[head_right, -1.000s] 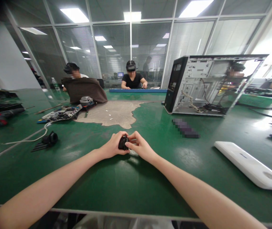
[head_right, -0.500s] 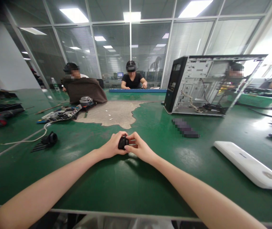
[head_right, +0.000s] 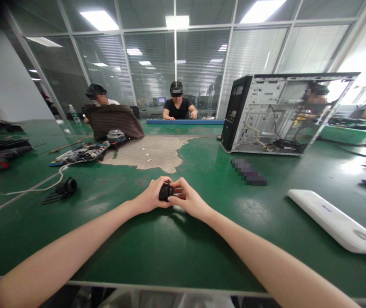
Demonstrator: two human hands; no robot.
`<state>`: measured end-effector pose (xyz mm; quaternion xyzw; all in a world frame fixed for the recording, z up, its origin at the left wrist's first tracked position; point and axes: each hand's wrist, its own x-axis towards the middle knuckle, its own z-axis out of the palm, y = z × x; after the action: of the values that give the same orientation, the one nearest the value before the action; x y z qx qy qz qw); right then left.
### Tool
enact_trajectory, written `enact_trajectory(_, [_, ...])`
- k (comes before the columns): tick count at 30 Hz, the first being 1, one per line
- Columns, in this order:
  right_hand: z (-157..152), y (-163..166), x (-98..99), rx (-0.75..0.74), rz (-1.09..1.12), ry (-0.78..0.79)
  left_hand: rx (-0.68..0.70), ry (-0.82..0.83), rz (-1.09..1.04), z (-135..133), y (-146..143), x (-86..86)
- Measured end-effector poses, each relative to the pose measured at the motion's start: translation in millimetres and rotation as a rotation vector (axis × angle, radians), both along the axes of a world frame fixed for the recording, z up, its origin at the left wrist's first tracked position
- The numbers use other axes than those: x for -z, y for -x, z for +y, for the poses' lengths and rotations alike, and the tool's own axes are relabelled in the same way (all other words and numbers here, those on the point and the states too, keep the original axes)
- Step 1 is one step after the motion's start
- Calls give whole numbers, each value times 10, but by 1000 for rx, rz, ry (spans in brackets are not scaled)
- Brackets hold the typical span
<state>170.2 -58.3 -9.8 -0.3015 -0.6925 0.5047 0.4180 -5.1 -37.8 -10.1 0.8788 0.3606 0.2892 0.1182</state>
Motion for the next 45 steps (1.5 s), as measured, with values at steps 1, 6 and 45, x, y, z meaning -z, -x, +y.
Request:
enact_trajectory(1, [-12, 3, -9, 8, 9, -2, 3, 0, 1, 1, 1, -1])
enact_trajectory(6, [12, 38, 2, 105, -25, -51, 9, -4, -4, 9, 0, 3])
enact_trajectory(45, [40, 26, 31, 108, -95, -25, -1, 19, -14, 0, -2, -15])
